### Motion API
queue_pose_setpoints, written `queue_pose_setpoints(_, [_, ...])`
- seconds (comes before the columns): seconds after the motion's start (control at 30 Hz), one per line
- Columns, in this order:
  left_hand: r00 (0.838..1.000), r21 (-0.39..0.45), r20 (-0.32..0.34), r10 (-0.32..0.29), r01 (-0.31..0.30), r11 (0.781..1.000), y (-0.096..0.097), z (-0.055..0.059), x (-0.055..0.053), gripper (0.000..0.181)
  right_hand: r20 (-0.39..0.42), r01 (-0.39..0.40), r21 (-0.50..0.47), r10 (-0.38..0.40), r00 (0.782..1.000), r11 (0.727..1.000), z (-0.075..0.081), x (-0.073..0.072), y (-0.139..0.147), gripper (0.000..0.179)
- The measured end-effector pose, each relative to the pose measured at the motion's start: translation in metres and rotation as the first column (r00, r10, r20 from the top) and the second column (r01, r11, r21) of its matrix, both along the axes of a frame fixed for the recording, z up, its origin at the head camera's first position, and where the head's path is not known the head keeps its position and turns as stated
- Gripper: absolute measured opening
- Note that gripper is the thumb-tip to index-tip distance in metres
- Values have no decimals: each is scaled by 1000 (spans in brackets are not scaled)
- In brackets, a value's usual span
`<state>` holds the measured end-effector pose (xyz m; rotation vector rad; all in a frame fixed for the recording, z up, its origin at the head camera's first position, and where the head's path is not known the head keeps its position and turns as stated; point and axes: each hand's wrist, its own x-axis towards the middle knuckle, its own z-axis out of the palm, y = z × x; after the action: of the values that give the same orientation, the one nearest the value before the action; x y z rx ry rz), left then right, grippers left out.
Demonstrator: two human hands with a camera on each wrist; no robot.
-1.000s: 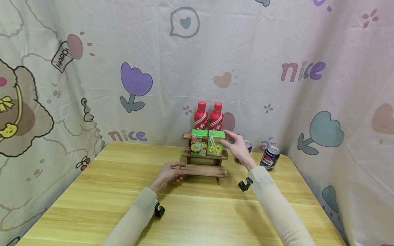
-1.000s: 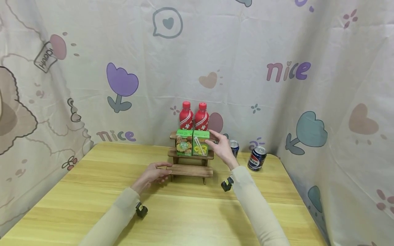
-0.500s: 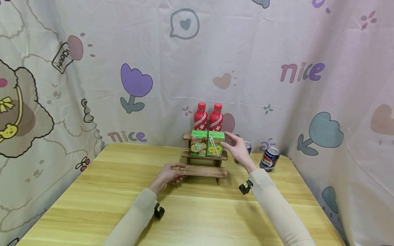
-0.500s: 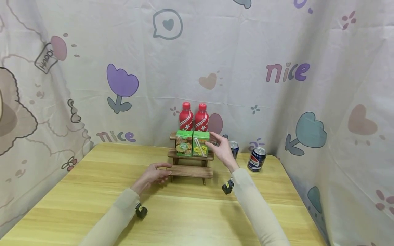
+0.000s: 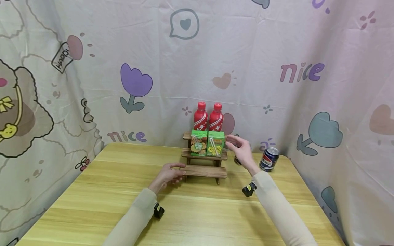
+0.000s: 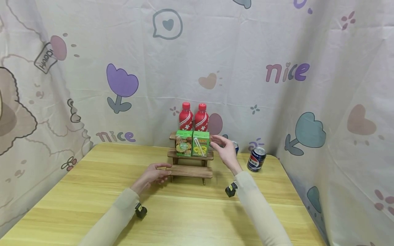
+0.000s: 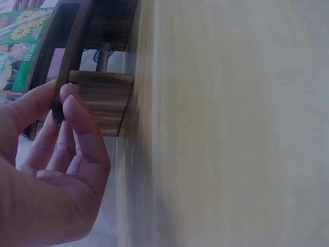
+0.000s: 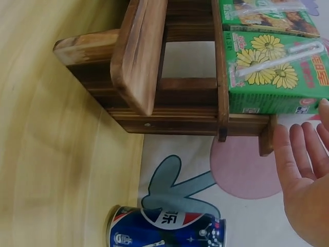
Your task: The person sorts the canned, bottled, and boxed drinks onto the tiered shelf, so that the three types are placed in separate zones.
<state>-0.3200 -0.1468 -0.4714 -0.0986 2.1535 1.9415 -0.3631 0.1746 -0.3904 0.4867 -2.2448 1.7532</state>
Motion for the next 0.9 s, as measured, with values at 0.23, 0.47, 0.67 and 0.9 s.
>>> queue_pose_setpoints(0.23, [1000,-1,10,-1,1,1000,-1,0,1,39,10,-15,8,15,1000,1000,14,22,2,38])
queue_pose_setpoints(0.47, [1000,4,22,-15,15,1000,-1,3,1,39,11,-1,-20,2,1000,1000,2,16,14,37])
queue_pose_setpoints(0.67, [1000,4,19,-25,25,1000,-2,4,1,40,47,44,-15,-43,998,999,-15,4,31,38])
queue_pose_setpoints(0.9, [999,5,23,-25,25,1000,-1,8,4,43,48,129,28,-130,990,991,-21,5,44,35])
